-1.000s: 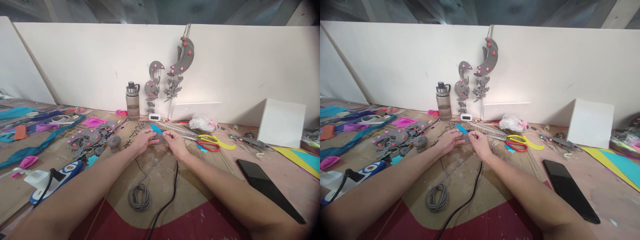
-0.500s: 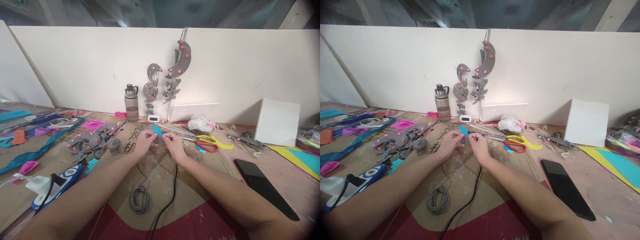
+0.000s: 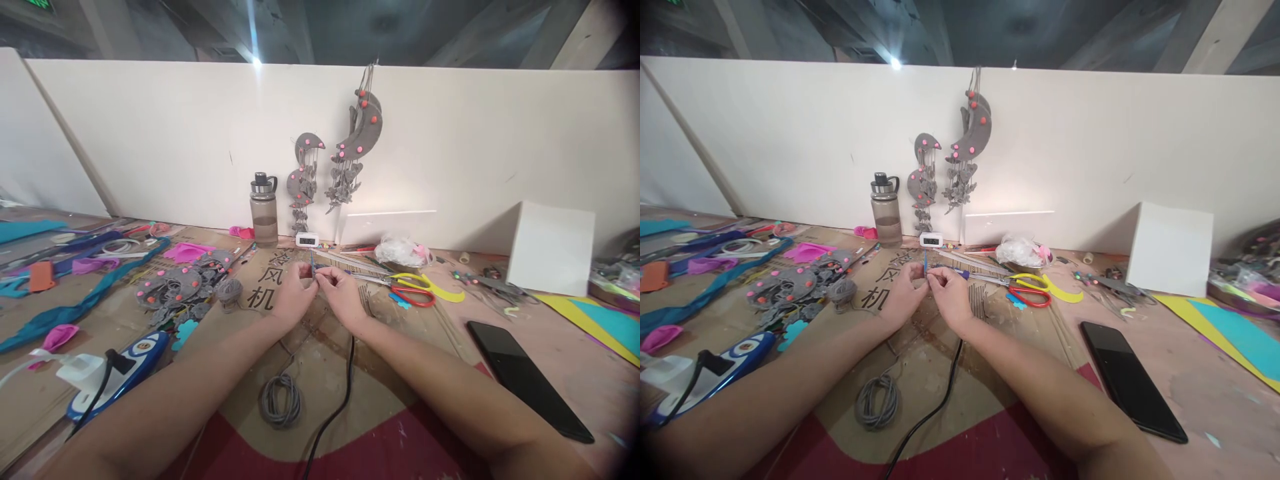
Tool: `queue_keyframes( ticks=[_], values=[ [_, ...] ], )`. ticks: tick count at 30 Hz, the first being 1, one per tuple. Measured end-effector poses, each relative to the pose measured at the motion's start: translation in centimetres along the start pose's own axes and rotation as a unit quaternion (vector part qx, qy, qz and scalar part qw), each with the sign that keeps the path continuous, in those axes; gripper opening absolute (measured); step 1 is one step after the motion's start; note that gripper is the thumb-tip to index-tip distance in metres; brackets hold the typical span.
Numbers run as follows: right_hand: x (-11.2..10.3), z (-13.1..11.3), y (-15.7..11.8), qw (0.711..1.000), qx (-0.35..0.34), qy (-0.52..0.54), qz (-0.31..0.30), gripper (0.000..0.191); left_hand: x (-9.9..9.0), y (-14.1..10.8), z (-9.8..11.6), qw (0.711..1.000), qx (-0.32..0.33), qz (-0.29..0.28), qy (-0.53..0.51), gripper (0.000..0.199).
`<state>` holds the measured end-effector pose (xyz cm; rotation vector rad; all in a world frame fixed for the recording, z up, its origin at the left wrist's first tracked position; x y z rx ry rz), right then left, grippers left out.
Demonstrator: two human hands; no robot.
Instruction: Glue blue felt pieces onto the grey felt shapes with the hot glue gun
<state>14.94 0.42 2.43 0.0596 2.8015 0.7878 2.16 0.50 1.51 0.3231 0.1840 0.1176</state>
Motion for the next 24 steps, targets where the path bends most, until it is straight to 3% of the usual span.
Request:
queue_keyframes(
  ticks=[4,8,17,24],
  values=[
    [-0.03,-0.08,0.15,0.999,-0.031,-0.036,-0.013,0.019,0.20,-0.05,-0.14,0.995,-0.077,-0.018,-0.063,0.026],
    [-0.19,-0.12,0.24,0.999,-0.025,-0.039,-0.017,0.019,0.24,0.13,-0.16,0.988,-0.114,-0.031,-0.105,0.020],
    [-0.21,-0.52,0.34,0.999,-0.033,0.010,-0.022,0.022,-0.02,0.56,0.79,0.980,-0.077,-0.043,-0.180,0.019],
    [-0.23,-0.92,0.29,0.999,-0.030,0.021,-0.029,0.022,-0.10,0.71,0.69,0.982,-0.064,-0.045,-0.171,0.017]
  ],
)
Point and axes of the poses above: each hand's wrist, its own y-axis towards the middle knuckle, its own x-axis out of the palm, z = x × y, the point moved 4 cm from there along y, towards the middle knuckle, and after that the axes turned 6 degrees about -x, right-handed, at the moved point
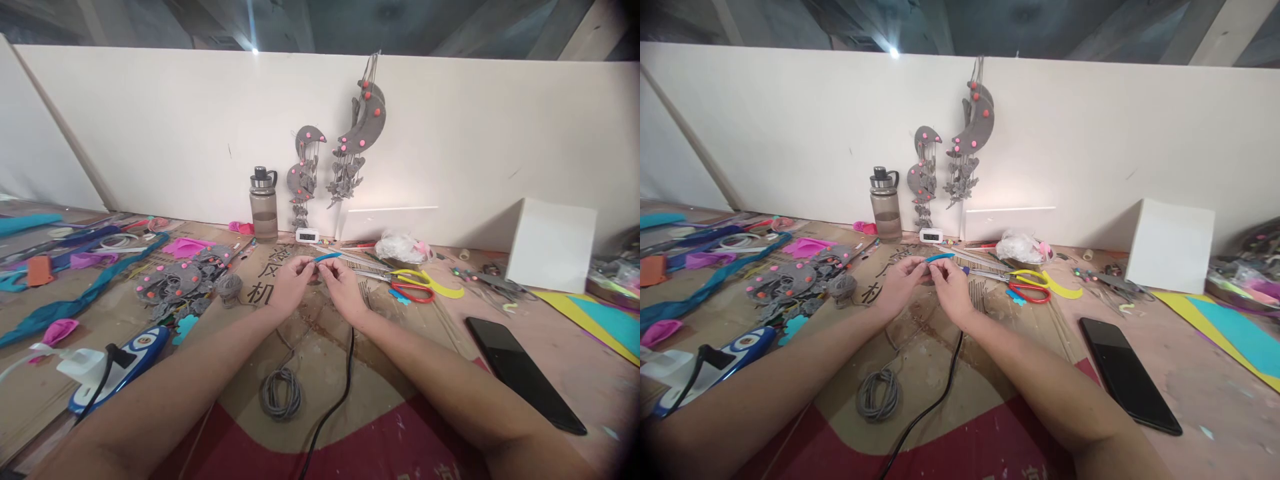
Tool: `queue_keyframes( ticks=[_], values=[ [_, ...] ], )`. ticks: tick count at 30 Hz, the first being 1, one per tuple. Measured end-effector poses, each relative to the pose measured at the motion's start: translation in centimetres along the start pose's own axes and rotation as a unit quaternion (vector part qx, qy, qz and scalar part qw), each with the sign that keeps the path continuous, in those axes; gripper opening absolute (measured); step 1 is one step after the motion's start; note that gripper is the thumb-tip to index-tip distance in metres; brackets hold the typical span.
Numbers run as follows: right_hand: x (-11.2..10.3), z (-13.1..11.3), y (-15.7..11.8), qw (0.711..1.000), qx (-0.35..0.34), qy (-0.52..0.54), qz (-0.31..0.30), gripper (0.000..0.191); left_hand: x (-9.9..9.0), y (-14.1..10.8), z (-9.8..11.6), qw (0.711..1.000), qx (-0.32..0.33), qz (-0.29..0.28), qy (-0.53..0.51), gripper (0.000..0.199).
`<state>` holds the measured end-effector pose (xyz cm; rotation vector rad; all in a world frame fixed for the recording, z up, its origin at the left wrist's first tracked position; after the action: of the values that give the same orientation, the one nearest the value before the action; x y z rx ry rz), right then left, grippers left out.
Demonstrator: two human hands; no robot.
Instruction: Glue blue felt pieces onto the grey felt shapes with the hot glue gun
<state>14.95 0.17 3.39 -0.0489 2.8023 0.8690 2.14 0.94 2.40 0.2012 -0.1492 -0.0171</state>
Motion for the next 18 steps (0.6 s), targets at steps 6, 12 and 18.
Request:
queue_keyframes(
  ticks=[6,12,18],
  values=[
    [-0.18,-0.09,0.05,1.000,0.017,0.009,0.013,0.021,0.02,0.04,-0.22,1.000,-0.002,-0.001,-0.015,0.018],
    [-0.33,-0.38,0.08,0.999,0.025,0.010,0.029,0.019,0.18,0.09,-0.15,0.999,-0.009,-0.017,-0.045,0.023],
    [-0.08,-0.55,0.06,1.000,-0.009,-0.010,-0.002,0.018,0.11,0.19,0.10,0.996,-0.025,-0.004,-0.087,0.025]
  ],
)
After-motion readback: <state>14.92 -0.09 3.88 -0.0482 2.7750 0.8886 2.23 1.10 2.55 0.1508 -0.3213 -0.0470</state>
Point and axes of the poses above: each hand's wrist, its own y-axis towards the middle knuckle, its own x-axis out of the palm, z = x × y, the point moved 4 cm from there along y, towards the middle knuckle, and after that the axes turned 6 degrees about -x, right-handed, at the moved point
